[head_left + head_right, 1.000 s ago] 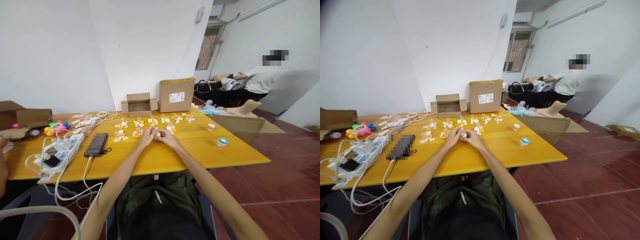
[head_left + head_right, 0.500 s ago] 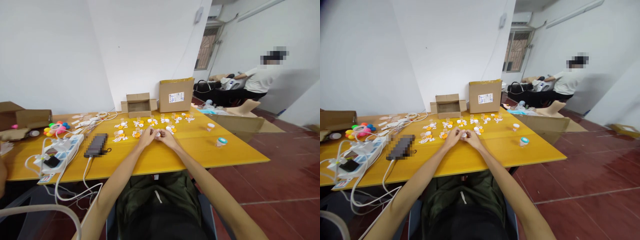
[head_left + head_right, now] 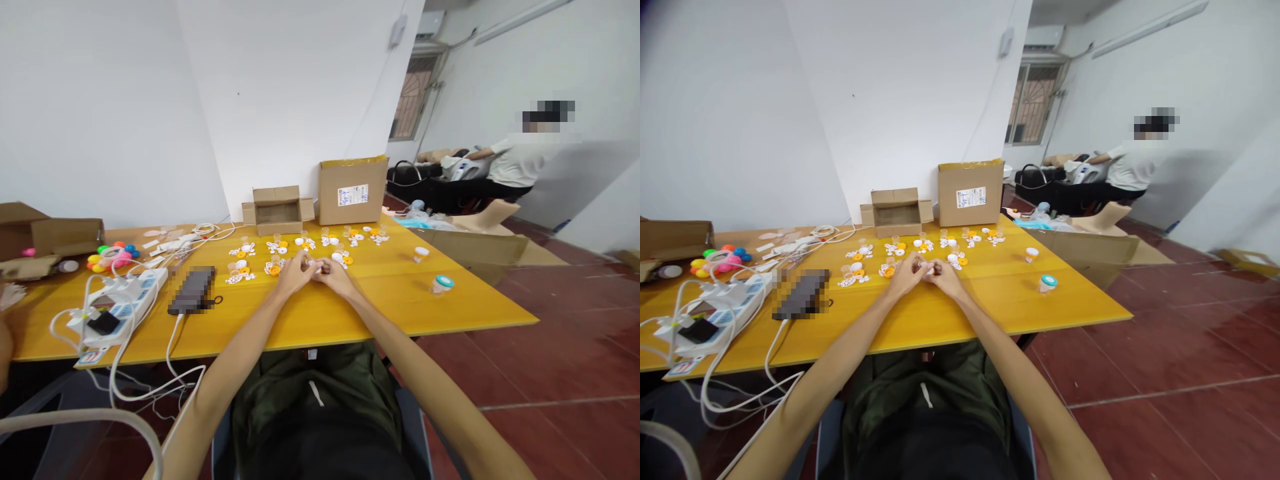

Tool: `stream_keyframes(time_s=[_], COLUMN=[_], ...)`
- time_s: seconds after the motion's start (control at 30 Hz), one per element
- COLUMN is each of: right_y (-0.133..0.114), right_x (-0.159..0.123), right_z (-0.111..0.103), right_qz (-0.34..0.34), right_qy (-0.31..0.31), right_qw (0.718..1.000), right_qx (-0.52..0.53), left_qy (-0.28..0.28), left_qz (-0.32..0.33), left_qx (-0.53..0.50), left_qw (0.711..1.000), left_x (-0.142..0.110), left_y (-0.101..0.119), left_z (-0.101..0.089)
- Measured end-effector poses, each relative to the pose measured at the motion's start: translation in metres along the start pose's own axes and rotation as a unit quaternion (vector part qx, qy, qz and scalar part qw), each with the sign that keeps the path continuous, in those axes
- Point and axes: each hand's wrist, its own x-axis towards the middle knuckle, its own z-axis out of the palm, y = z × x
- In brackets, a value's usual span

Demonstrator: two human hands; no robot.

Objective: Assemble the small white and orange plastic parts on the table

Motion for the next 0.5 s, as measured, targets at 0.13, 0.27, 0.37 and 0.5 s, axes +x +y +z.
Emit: stream_keyframes(time_s=[0.13, 0.27, 0.37, 0.5], right_y=[0.001, 0.0015, 0.0009, 0.0006], right_x=[0.0009, 0.0005, -0.0001, 0.0], right_z=[0.0001, 0.0006, 0.0007, 0.0003], right_qz=[-0.006, -0.014, -0.012, -0.008], right_qy=[0.004, -0.003, -0.002, 0.015], right_qw=[1.0, 1.0, 1.0, 1.0], right_qx=[0.013, 0.004, -0.007, 0.001], left_qy=[-0.017, 0.008, 0.012, -0.029], left_qz=[0.033, 0.007, -0.014, 0.019], left_qx=[-0.027, -0.007, 0.008, -0.023], left_qw=[0.999, 1.0, 1.0, 0.999], left_x=[-0.0008, 0.0017, 0.0015, -0.0012], left_y=[0.0014, -0.002, -0.0027, 0.0007], left_z=[-0.0008, 0.001, 0.0007, -0.0015])
